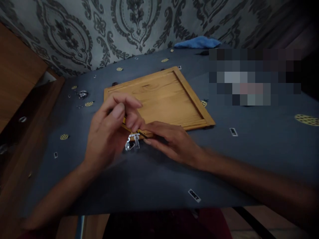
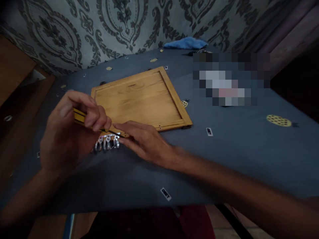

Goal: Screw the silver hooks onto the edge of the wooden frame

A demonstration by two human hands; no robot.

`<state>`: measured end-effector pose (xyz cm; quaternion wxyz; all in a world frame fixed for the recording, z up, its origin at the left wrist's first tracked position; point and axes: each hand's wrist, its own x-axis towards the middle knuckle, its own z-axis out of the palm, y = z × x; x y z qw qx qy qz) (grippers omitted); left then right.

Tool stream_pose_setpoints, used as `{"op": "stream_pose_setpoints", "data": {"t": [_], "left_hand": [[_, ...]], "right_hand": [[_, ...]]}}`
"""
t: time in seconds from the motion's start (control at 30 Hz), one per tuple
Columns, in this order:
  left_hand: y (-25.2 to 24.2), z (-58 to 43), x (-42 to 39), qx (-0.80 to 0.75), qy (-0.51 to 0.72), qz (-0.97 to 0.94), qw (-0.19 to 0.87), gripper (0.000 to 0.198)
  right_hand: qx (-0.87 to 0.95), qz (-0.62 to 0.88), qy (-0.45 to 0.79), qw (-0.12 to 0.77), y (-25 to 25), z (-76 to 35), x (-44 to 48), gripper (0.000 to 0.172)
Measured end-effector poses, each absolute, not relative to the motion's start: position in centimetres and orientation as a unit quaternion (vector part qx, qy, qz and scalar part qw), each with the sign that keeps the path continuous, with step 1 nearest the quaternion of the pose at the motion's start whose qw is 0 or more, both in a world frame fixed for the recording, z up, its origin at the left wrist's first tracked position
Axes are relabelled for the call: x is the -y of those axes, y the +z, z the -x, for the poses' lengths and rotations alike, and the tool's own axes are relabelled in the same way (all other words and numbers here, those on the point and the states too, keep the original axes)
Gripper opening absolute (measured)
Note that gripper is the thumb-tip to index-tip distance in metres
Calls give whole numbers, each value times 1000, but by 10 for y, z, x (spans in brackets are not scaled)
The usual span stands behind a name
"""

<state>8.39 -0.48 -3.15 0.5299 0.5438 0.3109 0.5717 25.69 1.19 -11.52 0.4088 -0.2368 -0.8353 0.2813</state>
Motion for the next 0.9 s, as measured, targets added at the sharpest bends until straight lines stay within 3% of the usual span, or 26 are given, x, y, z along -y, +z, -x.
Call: {"op": "stream_pose_setpoints", "data": {"t": [0.13, 0.27, 0.4, 0.5, 0.57, 0.67, 0.9], "left_hand": [[-38, -89, 11, -282, 551, -569, 541, 18], [-40, -76, 10, -298, 511, -634, 498, 29], [-43, -49, 10, -348, 484, -696, 400, 58], [-55, -33, 16, -455, 304, -784, 293, 79], [-65, -29, 21, -482, 192, -831, 202, 80], [-77, -31, 27, -479, 127, -862, 108, 79], [-84, -31, 26, -480, 136, -860, 104, 75]], "right_hand": [[801, 239, 362, 413, -99, -249, -10, 12], [781, 260, 402, 401, -95, -245, -12, 18], [767, 301, 406, 395, -95, -251, -10, 29], [761, 309, 394, 413, -94, -254, -8, 23], [754, 310, 399, 421, -93, -255, -8, 22], [740, 311, 418, 425, -92, -254, -7, 23], [742, 284, 450, 408, -90, -252, -3, 25]]}}
